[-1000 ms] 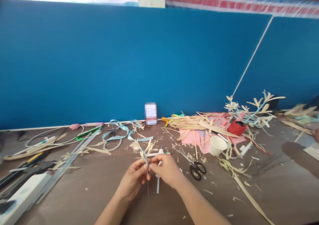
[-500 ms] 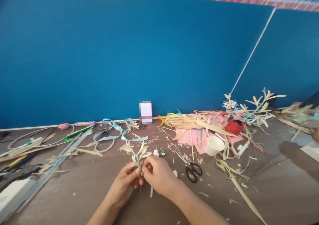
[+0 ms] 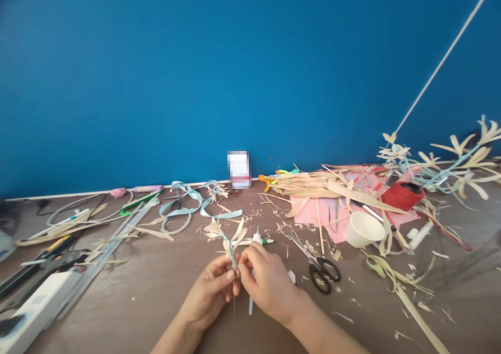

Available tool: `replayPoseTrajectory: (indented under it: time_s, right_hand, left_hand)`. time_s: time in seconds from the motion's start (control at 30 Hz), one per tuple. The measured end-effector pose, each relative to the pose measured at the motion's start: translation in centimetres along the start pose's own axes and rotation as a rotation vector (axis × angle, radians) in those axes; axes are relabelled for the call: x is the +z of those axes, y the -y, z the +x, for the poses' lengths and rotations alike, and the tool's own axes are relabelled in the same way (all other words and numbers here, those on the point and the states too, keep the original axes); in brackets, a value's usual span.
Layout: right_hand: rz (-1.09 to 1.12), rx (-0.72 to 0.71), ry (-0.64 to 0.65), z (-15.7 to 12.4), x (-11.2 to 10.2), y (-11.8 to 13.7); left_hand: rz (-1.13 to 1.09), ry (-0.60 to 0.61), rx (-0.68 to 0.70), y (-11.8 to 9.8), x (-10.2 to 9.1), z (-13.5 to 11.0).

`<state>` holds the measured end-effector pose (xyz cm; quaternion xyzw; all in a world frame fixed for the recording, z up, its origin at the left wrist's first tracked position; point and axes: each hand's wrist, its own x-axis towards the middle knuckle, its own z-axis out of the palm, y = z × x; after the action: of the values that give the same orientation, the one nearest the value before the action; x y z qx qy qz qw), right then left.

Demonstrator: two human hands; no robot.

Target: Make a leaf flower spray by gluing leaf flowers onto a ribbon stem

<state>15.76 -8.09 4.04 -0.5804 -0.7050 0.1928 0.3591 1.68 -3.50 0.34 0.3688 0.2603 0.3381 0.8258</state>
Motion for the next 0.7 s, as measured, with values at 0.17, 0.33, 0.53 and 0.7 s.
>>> replayPoseTrajectory:
  time_s: [0.17,0.33,0.53,0.7]
  right_hand:
    - [-0.035,-0.018,-0.031,-0.2,0.3,-0.4]
    - [-0.041,-0.02,-0.048,-0.4,0.5,-0.5]
    - [-0.026,-0.014,-0.097,-0.4,0.8,-0.6]
    - [-0.033,-0.02,-0.159,-0.4,1.1,-0.6]
  left_hand:
    - [-0.06,0.01,-0.03,0.2,0.1,0.0]
    - [-0.071,0.009,-0.044,0.1,0.3,0.0]
    - [-0.068,-0.013,-0.041,0.0,0.6,-0.1]
    - [-0.069,-0.035,-0.044,0.0,0.7,-0.1]
